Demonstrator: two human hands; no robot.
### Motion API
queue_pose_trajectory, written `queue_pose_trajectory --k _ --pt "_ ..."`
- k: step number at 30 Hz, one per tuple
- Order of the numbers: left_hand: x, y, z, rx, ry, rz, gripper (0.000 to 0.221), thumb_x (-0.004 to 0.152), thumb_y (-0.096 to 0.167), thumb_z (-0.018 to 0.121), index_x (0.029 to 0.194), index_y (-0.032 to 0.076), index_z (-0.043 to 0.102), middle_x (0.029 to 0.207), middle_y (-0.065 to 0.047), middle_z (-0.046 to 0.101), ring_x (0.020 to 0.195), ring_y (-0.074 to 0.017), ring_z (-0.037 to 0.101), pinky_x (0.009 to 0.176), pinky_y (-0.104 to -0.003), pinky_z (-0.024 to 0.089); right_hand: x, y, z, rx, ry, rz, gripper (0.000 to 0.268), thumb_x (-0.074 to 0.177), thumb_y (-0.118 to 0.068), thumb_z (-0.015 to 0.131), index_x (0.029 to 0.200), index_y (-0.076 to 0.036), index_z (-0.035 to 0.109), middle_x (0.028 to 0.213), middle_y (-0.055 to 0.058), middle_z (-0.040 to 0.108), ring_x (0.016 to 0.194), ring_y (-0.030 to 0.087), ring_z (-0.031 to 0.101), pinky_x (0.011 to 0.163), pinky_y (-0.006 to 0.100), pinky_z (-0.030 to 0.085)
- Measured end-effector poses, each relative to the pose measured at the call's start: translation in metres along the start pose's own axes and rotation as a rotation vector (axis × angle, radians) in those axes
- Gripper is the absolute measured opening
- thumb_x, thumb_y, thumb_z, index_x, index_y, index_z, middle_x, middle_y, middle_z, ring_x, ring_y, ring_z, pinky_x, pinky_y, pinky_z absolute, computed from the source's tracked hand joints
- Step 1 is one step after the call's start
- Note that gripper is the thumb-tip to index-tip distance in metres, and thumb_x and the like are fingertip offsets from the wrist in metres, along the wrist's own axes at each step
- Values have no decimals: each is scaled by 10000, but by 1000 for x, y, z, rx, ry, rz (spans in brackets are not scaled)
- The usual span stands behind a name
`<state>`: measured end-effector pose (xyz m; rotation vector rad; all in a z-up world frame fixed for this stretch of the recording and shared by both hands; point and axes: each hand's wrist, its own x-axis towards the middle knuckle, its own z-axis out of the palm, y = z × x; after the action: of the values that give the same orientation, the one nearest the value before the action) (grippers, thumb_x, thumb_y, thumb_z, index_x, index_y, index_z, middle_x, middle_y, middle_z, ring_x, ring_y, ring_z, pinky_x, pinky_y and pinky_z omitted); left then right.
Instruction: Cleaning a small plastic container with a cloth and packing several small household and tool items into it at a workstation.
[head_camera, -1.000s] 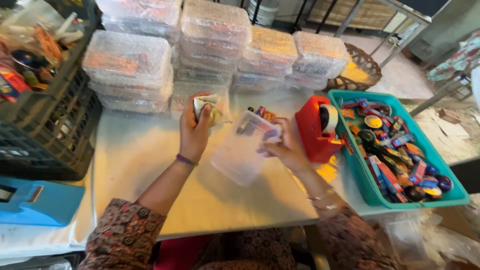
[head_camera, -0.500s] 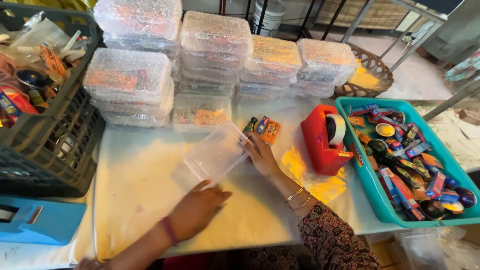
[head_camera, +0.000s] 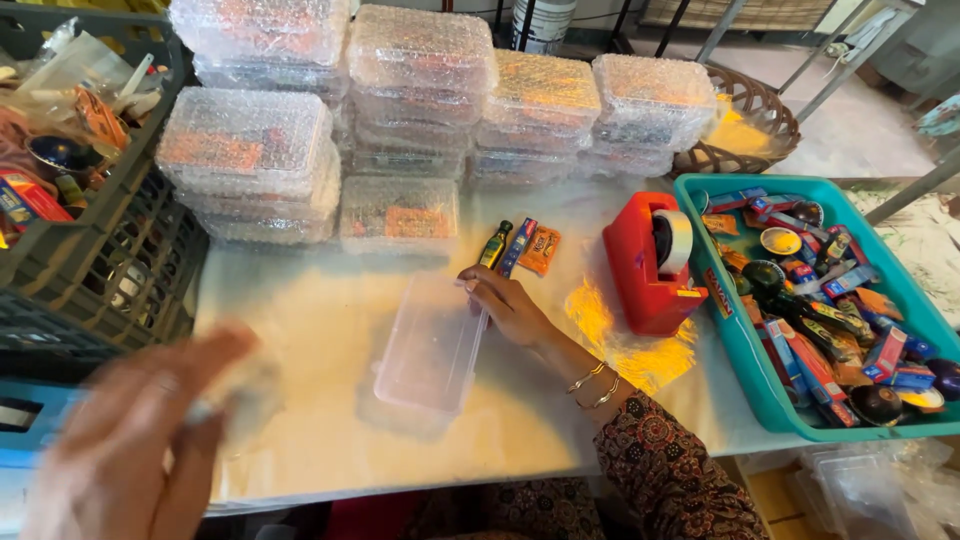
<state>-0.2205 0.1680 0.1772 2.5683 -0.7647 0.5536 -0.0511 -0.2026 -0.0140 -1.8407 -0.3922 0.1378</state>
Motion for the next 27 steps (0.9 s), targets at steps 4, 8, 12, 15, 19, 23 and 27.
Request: queue_pose_trajectory --k 4,8,12,15,19,23,27 --pt "27 -3 19 -423 93 -212 365 1036 101 515 1384 98 623 1134 -83 741 1007 -162 645 878 -305 497 -3 -3 -1 -141 46 -67 308 1068 -310 502 1182 -56 633 820 44 629 747 123 597 656 293 498" --pt "80 3 77 -944 -33 -248 370 1079 170 514 1410 78 650 832 -16 599 741 -65 463 646 -236 391 -3 -1 -2 -371 109 -225 308 951 -214 554 1196 -51 646 1006 88 703 872 176 640 765 318 522" --pt "123 13 162 -1452 -71 -282 363 1071 217 463 1387 85 582 998 72 672 860 -33 552 725 -228 456 -5 19 -4 -296 123 -391 548 814 -23 469 1343 -54 608 1209 101 702 1102 200 639 914 339 517" --pt "143 31 197 -1202 -160 -264 358 1111 167 510 1431 78 645 820 -59 534 725 -159 445 627 -338 392 -2 50 -3 -144 63 -340 532 859 -118 605 1383 -46 548 1247 100 673 1145 202 639 964 365 531" --pt "142 32 203 -516 196 176 404 955 60 590 1355 87 637 929 -155 728 852 -332 659 765 -411 531 -3 68 -9 6 9 -284 605 903 -215 740 1423 -37 487 1285 100 643 1188 204 640 1014 391 546" --pt "128 12 198 -492 187 119 467 907 30 584 1374 41 592 1102 -242 704 903 -403 699 751 -463 565 -15 38 2 -281 -199 -50 1028 778 -423 908 1527 -41 317 1390 115 600 1292 232 598 1132 399 447" --pt "120 -20 194 -159 87 -152 419 956 114 610 1373 78 600 994 -204 732 814 -402 696 694 -484 560 -16 -16 17 -529 -419 -369 1141 698 -613 883 1597 -95 407 1546 164 533 1418 325 514 1217 454 358"
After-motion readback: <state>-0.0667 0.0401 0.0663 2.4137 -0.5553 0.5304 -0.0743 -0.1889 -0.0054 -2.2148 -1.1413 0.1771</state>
